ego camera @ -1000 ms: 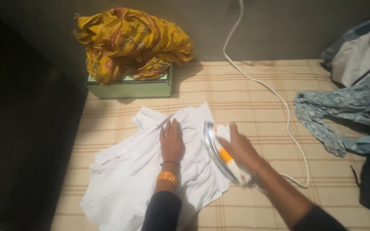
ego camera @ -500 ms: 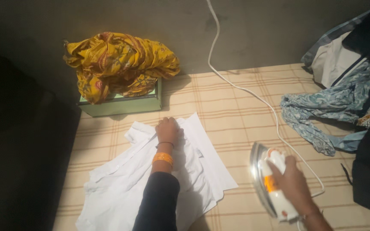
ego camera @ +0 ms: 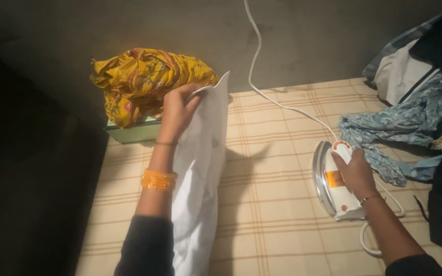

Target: The person irons a white shirt on a plaid-covered table. They repeatedly smooth the fabric, use an electric iron to press the shirt, and adjust the garment's position to reach different areas. The shirt is handled one at a time, and the iron is set aside between passes.

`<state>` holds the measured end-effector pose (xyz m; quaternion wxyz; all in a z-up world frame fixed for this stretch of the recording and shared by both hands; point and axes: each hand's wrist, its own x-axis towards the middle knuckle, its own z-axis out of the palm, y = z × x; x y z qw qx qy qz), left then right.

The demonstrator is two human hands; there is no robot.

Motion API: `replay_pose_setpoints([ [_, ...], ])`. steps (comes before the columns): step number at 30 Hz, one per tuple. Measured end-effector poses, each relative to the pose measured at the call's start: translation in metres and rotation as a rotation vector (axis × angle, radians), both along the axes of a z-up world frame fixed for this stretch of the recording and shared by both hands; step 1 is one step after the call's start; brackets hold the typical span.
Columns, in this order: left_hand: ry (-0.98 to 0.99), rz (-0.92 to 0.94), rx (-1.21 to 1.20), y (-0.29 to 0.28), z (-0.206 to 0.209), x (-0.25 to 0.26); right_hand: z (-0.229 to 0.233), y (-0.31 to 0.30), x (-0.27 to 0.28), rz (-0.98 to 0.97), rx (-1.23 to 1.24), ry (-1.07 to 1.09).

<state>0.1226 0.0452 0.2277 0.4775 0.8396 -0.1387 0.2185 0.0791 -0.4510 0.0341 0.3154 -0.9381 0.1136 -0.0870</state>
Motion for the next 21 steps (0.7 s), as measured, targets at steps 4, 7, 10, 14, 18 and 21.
replay_pose_setpoints([
  [4,-0.297,0.063,0.595,-0.062,-0.026,-0.064,-0.004,-0.001,0.002,0.008,-0.038,-0.043],
  [7,-0.369,-0.082,0.768,-0.111,-0.114,-0.140,0.006,0.000,-0.006,-0.021,0.068,0.002],
  [10,-0.079,-0.343,0.822,-0.139,-0.202,-0.212,0.019,0.006,-0.022,-0.020,0.374,0.134],
  [14,0.256,-0.246,0.661,-0.150,-0.231,-0.273,0.038,0.023,-0.050,-0.016,0.524,0.212],
  [18,0.428,-0.071,0.368,-0.147,-0.196,-0.260,0.066,0.048,-0.096,0.067,0.433,0.306],
  [21,0.104,0.136,0.478,-0.143,-0.174,-0.230,0.082,0.074,-0.127,0.136,0.266,0.324],
])
